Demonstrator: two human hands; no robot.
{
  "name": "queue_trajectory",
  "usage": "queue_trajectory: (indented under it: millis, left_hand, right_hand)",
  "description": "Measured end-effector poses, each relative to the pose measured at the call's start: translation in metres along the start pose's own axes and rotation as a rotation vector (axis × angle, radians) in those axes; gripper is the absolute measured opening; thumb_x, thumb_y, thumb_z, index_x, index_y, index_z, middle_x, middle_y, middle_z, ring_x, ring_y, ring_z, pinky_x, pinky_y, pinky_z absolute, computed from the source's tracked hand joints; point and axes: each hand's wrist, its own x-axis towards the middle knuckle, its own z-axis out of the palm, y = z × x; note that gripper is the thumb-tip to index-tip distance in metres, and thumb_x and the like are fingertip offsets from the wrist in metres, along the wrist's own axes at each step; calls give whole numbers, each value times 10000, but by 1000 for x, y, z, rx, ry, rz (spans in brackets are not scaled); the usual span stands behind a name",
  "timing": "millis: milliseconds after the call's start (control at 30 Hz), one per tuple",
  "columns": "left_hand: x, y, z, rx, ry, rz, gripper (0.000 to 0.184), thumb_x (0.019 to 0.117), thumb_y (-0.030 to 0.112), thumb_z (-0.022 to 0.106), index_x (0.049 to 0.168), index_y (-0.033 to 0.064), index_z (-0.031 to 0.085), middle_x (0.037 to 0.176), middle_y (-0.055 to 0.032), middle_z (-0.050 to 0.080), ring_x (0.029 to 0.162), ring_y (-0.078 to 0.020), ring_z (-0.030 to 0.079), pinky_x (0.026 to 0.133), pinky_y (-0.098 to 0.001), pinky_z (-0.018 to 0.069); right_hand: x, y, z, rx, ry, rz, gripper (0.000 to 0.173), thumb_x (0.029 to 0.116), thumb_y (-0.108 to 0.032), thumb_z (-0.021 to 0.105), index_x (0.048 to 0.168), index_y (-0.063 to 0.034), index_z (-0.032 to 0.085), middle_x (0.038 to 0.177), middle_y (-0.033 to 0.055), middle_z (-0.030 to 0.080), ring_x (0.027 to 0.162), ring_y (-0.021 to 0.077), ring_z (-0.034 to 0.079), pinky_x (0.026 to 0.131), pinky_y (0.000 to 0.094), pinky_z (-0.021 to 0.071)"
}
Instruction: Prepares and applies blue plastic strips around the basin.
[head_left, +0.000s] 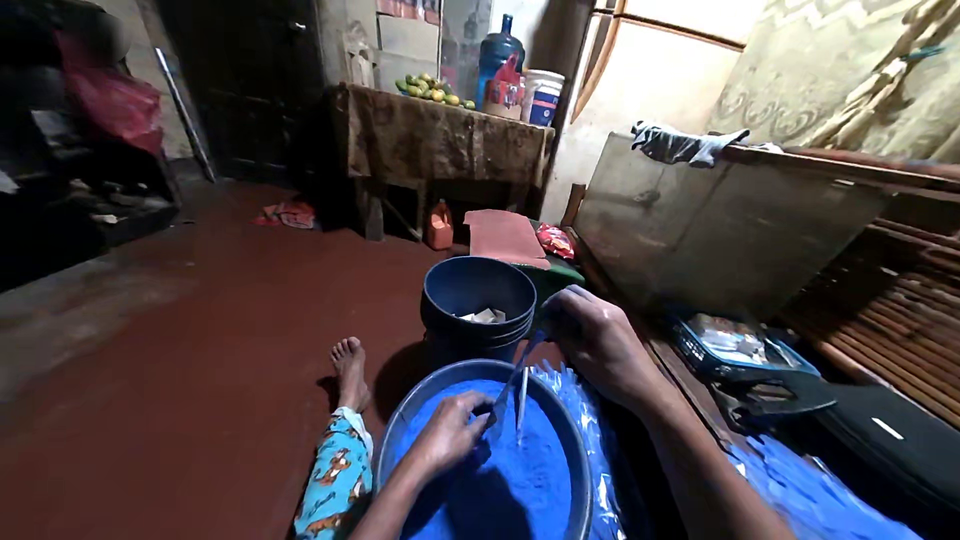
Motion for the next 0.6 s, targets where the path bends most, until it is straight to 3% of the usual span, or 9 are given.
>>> queue_trajectory:
  millis: [100, 200, 267, 367, 600]
  left_hand:
    - [-3, 0, -5, 16, 40, -31, 310, 1023, 132, 583, 1300, 21, 667, 1278, -179, 669, 1163, -273, 661, 1038, -434, 512]
    - [-6, 6, -8, 21, 97, -42, 306, 1028, 160, 587, 1297, 42, 671, 1235, -153, 678, 1078, -240, 682, 967, -408, 552]
    - [-8, 11, -6, 13, 125, -22, 327, 1012, 209, 632, 1287, 40, 679, 1192, -136, 692, 1032, -214, 689, 935, -383, 560]
    - [-6, 16, -4, 21, 145, -5, 375, 966, 246, 705, 1296, 68, 680, 1150, -91, 695, 942, -158, 680, 837, -319, 568]
    - [4, 26, 1, 18, 179, 56, 417, 927, 241, 751, 1295, 58, 683, 1167, -109, 681, 903, -151, 657, 797, -290, 550]
  right_hand:
    - [6, -11, -7, -176, 51, -56, 100, 954, -121, 656, 979, -58, 729, 884, 92, 679, 806, 228, 671, 739, 436, 553]
    - [1, -12, -3, -264, 187, -70, 87, 934, -95, 671, 978, -49, 729, 891, 101, 688, 812, 255, 682, 734, 457, 562]
    - [-7, -2, 14, -229, 95, -19, 139, 958, -101, 627, 1007, -11, 720, 927, 149, 703, 857, 311, 698, 777, 507, 557]
    - [-11, 6, 20, -173, 41, -3, 161, 968, -145, 613, 1003, -31, 721, 923, 126, 704, 850, 275, 697, 775, 474, 553]
    - [-7, 2, 9, -201, -61, -14, 143, 972, -134, 620, 987, -28, 715, 889, 134, 677, 834, 295, 678, 750, 495, 531]
